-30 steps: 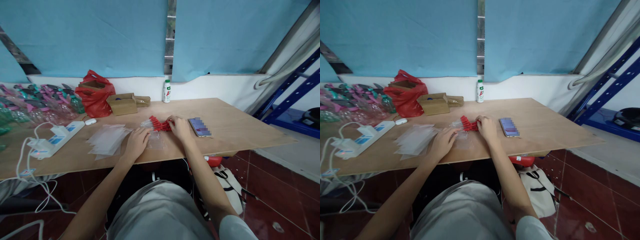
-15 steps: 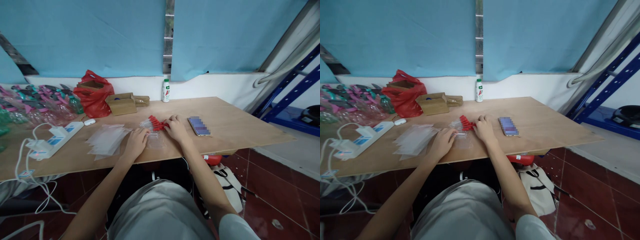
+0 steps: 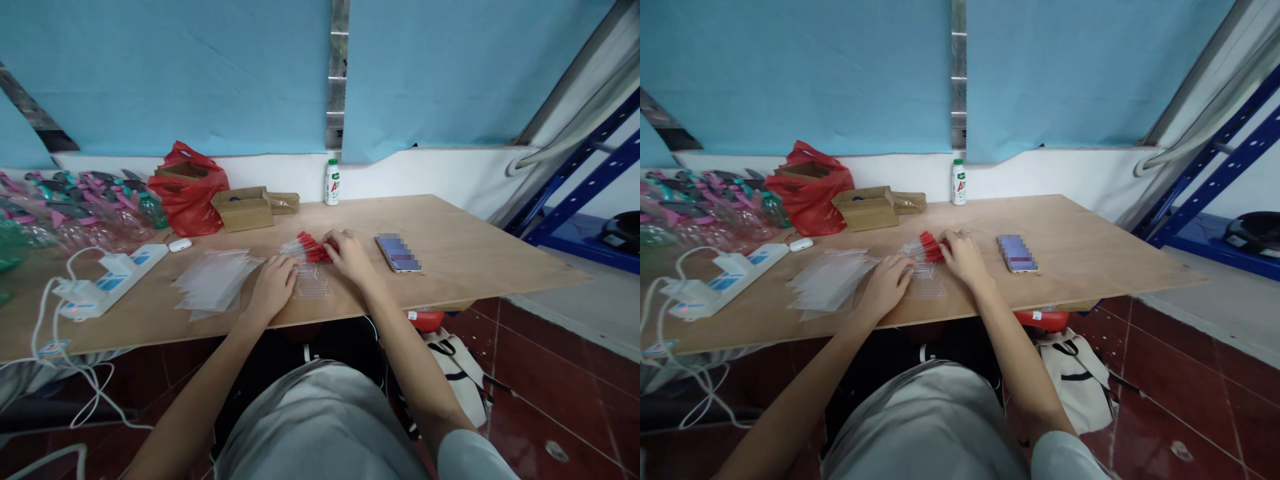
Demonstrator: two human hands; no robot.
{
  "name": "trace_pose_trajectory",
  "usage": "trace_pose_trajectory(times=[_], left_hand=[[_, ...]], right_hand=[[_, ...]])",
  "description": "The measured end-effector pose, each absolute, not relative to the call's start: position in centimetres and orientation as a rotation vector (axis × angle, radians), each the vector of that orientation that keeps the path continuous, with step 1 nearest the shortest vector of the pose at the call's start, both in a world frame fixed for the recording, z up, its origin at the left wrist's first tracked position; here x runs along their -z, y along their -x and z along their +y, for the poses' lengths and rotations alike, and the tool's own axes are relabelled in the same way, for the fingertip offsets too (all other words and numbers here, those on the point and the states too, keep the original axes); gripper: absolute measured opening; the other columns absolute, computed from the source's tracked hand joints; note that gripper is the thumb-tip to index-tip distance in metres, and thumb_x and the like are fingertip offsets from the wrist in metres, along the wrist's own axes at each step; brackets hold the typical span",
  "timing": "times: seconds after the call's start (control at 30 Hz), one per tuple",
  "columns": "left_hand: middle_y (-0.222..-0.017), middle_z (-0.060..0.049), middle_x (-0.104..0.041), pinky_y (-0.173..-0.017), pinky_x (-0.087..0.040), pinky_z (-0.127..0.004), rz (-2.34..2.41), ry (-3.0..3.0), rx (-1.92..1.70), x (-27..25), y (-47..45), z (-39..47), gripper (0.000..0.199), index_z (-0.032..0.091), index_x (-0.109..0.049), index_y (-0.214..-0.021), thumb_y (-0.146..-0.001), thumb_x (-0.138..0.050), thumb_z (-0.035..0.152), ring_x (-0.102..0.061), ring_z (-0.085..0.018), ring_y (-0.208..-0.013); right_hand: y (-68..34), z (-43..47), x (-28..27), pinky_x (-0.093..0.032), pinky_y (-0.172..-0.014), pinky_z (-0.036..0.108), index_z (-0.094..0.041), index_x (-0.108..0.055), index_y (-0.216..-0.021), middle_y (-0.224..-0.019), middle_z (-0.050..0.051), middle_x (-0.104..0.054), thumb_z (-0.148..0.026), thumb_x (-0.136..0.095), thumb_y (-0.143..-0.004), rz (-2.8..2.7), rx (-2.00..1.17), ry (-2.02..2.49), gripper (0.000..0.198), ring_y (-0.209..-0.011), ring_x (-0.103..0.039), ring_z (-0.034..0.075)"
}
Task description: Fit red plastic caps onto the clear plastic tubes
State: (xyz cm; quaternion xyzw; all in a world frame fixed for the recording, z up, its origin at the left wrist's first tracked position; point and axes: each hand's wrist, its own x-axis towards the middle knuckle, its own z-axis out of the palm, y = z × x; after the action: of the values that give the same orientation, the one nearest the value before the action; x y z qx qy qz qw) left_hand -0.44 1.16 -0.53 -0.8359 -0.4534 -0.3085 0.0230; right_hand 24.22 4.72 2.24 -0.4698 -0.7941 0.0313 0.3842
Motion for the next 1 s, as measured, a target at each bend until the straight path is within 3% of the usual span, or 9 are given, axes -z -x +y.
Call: trace_pose_trajectory(times=[0.27,0.47,0.7,1.0], left_hand=[[-0.146,-0.015,-0.061,-0.121,-0.044,-0.048,-1.449,2.359,1.148,-0.4,0.1,0.5,0.034,0.022,-0.060,-0.140,-0.109,-0.053,0.032,-0.055,-0.031,-0.138],[-0.114,-0.010,-0.077,-0.109,-0.044,-0.046,-1.423,2.459,0.940,-0.4,0.0,0.5,0.030,0.021,-0.069,-0.113,-0.115,-0.041,0.033,-0.068,-0.028,-0.111],[-0.109,-0.012,-0.077,-0.094,-0.046,-0.042,-1.371,2.474,0.787,0.0,-0.2,0.5,0.038,0.019,-0.065,-0.111,-0.117,-0.030,0.031,-0.071,-0.028,-0.105],[-0.093,-0.010,-0.077,-0.072,-0.046,-0.034,-1.569,2.535,0.574,-0.3,-0.4,-0.2,0.039,0.019,-0.063,-0.114,-0.117,-0.028,0.034,-0.074,-0.027,-0.082]], right_hand=[[-23.4,3.6,-2.8,-0.051,-0.088,0.033,-0.022,-0.072,-0.112,-0.107,0.005,-0.079,-0.031,-0.058,-0.105,-2.068,-0.341,0.878,0.018,-0.089,-0.069,0.020],[-23.2,3.3,-2.8,-0.050,-0.083,0.030,-0.021,-0.073,-0.112,-0.103,0.004,-0.079,-0.030,-0.061,-0.103,-2.094,-0.395,0.849,0.017,-0.088,-0.070,0.019],[-22.9,2.6,-3.0,-0.046,-0.085,0.028,-0.023,-0.074,-0.116,-0.103,0.003,-0.079,-0.026,-0.067,-0.101,-2.227,-0.276,0.838,0.017,-0.088,-0.069,0.019],[-22.4,2.1,-3.1,-0.040,-0.080,0.028,-0.022,-0.074,-0.109,-0.103,0.007,-0.073,-0.030,-0.062,-0.105,-2.289,-0.030,0.785,0.015,-0.092,-0.065,0.021]])
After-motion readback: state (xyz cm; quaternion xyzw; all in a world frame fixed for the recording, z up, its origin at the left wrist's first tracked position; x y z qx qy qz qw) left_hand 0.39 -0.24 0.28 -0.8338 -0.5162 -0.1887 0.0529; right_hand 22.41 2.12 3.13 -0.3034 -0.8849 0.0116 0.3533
